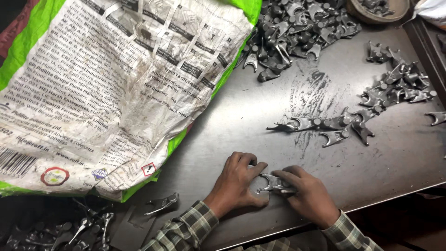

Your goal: The person picks up small fork-shaped metal castings one at a time from a pile on a metal work table and places them into a separate group on the table, occasionally turning a piece over in their hands before setting it down. Other workers at the same table handle similar castings.

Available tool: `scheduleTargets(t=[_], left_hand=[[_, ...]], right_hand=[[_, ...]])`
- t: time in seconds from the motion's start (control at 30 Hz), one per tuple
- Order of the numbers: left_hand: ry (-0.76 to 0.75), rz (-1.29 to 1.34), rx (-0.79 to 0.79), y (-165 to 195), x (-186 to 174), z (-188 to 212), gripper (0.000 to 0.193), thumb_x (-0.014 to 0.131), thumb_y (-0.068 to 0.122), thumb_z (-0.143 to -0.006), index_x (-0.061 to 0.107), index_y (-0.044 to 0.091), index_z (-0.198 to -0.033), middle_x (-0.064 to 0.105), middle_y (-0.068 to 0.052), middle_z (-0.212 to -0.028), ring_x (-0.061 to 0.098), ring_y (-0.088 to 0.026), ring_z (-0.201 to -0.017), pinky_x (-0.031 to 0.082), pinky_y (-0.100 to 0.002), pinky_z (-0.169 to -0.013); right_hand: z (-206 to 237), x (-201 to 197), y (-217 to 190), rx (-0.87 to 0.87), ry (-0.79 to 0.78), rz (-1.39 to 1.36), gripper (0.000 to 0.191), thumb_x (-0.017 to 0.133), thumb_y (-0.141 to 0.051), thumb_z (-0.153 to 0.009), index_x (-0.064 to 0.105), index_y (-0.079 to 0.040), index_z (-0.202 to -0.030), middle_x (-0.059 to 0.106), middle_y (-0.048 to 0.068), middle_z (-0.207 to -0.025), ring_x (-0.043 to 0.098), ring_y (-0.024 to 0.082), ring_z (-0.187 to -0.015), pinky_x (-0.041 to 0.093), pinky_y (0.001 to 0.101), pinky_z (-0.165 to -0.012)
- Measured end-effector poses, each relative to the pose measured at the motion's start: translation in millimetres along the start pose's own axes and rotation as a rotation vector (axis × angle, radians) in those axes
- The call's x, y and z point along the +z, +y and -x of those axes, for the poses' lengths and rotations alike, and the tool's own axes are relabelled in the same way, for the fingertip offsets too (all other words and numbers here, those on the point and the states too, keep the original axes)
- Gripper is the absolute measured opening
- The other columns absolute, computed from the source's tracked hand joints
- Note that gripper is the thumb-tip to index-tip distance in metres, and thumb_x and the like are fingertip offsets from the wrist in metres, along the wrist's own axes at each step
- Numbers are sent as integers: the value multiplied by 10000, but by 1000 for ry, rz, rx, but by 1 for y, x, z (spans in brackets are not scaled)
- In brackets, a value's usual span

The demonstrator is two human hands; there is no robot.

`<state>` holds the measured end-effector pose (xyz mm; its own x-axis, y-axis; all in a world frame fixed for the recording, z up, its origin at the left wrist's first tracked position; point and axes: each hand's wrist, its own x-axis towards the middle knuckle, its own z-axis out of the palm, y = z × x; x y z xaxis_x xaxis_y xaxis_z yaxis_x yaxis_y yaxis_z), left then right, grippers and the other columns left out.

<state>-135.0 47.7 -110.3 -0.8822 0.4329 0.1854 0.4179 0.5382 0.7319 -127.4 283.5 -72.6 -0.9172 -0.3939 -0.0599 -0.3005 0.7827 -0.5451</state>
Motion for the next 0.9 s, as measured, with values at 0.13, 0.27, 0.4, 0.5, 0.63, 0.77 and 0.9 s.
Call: scheduleTargets(t=[0.13,0.27,0.4,0.5,0.63,0.77,0.9], left_hand=[[-15,-11,3,1,-1,-2,842,893,456,-522,699,69,-1244,585,-152,-1238,498,-361,-1189,441,-497,-1014],[-29,7,-3,0,-1,-2,832,894,449,-520,697,67,-1233,582,-151,-1230,495,-359,-1186,440,-495,-1020],[-23,13,1,-1,0,-1,817,887,442,-532,697,70,-1234,581,-150,-1234,502,-350,-1185,442,-490,-1029],[-35,16,-10,-1,-1,-2,818,885,441,-532,696,70,-1236,580,-153,-1230,500,-352,-1179,439,-494,-1027],[-57,11,-51,0,-2,-4,818,884,441,-535,696,66,-1238,574,-163,-1233,490,-361,-1171,435,-506,-1017],[-37,-5,-17,0,-2,-5,830,888,443,-510,703,65,-1226,581,-164,-1222,492,-373,-1168,434,-510,-1022],[-48,-4,-31,0,-2,-3,809,886,445,-542,699,77,-1238,574,-168,-1230,484,-375,-1176,429,-506,-1022]], right_hand=[[7,-10,30,63,-111,81,496,748,-51,-689,722,-152,-1175,719,48,-1118,729,275,-958,584,392,-793],[12,-37,85,372,-161,-815,400,804,-135,-784,714,-90,-1171,758,78,-1066,756,256,-889,631,380,-740],[7,-55,116,298,91,-1323,314,780,-132,-886,663,-44,-1163,705,141,-1035,730,243,-864,618,378,-696],[-20,-57,110,369,316,-588,311,762,-139,-890,697,-87,-1190,712,126,-1093,743,228,-878,622,348,-721],[-67,-60,84,97,392,122,356,726,-115,-863,736,-143,-1218,718,105,-1196,743,259,-936,608,360,-784],[-81,-59,64,151,240,416,463,708,-81,-713,757,-191,-1160,708,47,-1223,709,324,-989,569,427,-818],[-55,-52,56,278,205,354,332,796,-317,-804,763,-198,-1113,696,53,-1185,707,315,-973,564,431,-820]])
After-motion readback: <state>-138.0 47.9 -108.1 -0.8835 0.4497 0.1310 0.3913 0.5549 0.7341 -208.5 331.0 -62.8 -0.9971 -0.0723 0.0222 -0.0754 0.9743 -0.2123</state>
